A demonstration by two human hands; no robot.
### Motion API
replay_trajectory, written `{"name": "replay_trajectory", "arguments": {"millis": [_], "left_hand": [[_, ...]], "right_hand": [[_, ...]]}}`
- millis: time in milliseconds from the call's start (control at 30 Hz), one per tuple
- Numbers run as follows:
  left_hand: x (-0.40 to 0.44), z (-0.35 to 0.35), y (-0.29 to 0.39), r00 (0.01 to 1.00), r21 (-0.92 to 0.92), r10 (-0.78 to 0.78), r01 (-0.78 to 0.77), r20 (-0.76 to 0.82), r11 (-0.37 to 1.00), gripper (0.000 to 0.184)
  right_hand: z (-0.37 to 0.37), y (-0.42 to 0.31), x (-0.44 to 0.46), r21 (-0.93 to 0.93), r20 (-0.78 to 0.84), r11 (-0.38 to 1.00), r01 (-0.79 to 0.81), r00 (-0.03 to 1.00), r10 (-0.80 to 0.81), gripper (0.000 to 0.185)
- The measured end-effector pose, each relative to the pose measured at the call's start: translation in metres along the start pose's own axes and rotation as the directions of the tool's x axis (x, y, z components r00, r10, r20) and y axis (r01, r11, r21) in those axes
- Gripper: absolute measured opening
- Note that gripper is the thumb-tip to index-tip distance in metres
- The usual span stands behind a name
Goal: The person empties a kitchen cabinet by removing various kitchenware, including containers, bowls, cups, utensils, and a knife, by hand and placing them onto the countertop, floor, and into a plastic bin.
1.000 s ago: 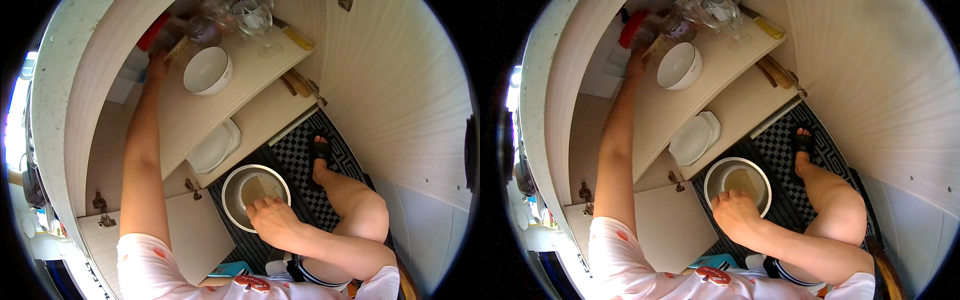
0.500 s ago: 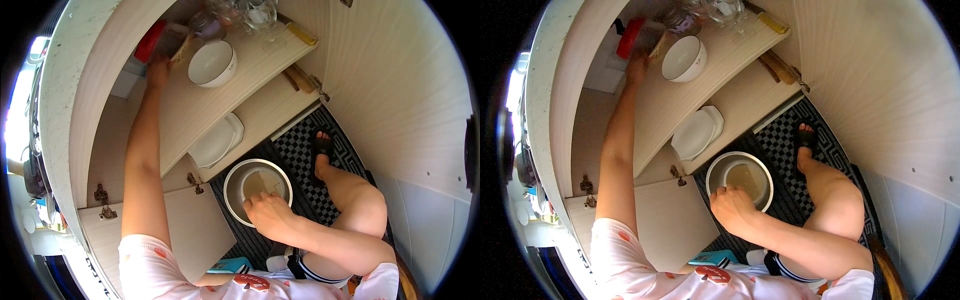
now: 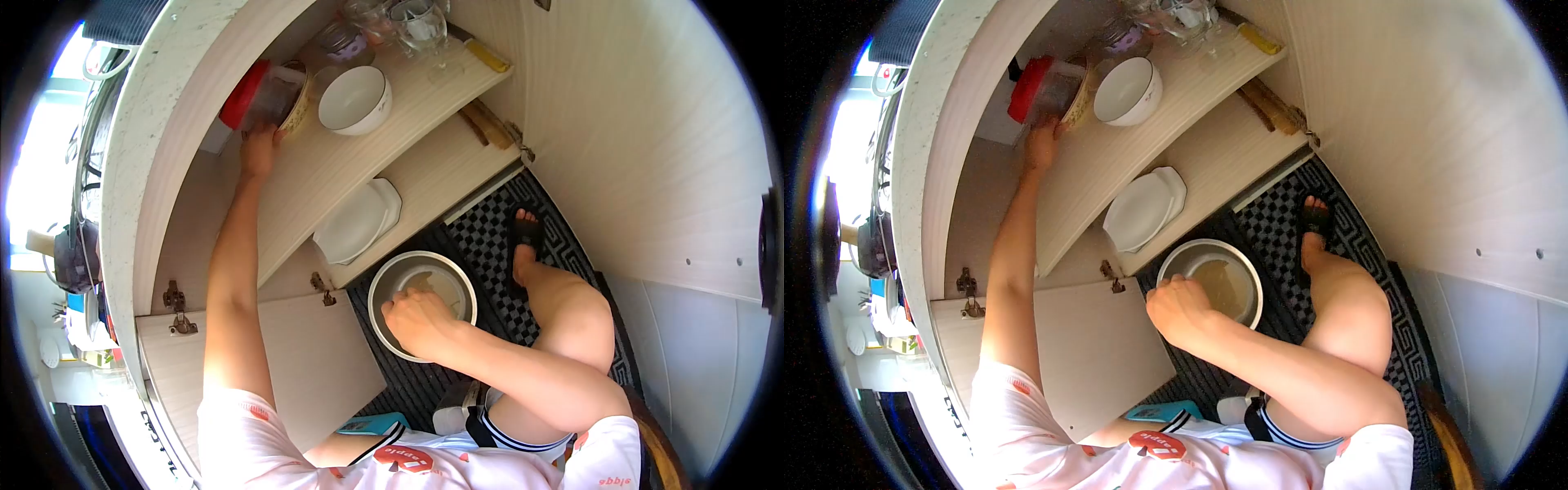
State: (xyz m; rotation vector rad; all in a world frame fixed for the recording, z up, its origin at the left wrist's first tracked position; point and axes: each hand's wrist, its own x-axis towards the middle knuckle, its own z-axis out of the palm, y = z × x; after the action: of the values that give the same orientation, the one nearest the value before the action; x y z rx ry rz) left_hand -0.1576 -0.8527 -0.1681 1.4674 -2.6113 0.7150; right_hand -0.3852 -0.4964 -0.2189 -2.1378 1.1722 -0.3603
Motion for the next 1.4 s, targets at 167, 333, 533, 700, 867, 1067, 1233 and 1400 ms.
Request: {"name": "replay_trajectory", "arguments": {"millis": [167,333,533,700,867,1067,1233,1400], "left_hand": [[-0.039,-0.011,-0.005,0.999,0.013,0.01,-0.01,0.052,1.0,0.028],[-0.082,-0.037,0.01,0.997,-0.044,-0.016,0.019,0.07,0.999,0.027],[-0.135,-0.061,0.025,0.983,-0.021,-0.146,0.149,0.114,0.989,0.026],[-0.164,-0.093,0.046,0.968,0.005,-0.219,0.22,0.118,0.975,0.025],[-0.185,-0.097,0.045,0.973,-0.103,-0.199,0.211,0.114,0.972,0.022],[-0.209,-0.094,0.05,0.951,-0.237,-0.291,0.307,0.104,0.922,0.018],[-0.235,-0.077,0.042,0.844,-0.583,-0.536,0.43,-0.012,0.69,0.025],[-0.235,-0.065,0.033,0.392,-0.86,-0.817,0.457,0.422,-0.226,0.045]], "right_hand": [[0.002,-0.006,0.009,-0.029,-0.036,0.999,0.014,0.999,-0.015,0.019],[0.012,-0.012,0.019,-0.063,-0.05,0.998,-0.013,0.999,0.01,0.017],[0.008,-0.022,0.021,-0.109,0.025,0.994,0.005,1.0,-0.002,0.017],[0.016,-0.03,0.026,-0.075,0.029,0.995,0.068,0.997,-0.066,0.018],[0.011,-0.037,0.025,-0.082,0.089,0.992,0.097,0.992,-0.089,0.019],[0.014,-0.042,0.029,-0.093,0.147,0.992,0.083,0.987,-0.068,0.02],[0.01,-0.047,0.026,-0.163,0.204,0.983,0.086,0.978,-0.052,0.024],[0.007,-0.052,0.023,-0.202,0.24,0.977,0.069,0.971,-0.019,0.026]]}}
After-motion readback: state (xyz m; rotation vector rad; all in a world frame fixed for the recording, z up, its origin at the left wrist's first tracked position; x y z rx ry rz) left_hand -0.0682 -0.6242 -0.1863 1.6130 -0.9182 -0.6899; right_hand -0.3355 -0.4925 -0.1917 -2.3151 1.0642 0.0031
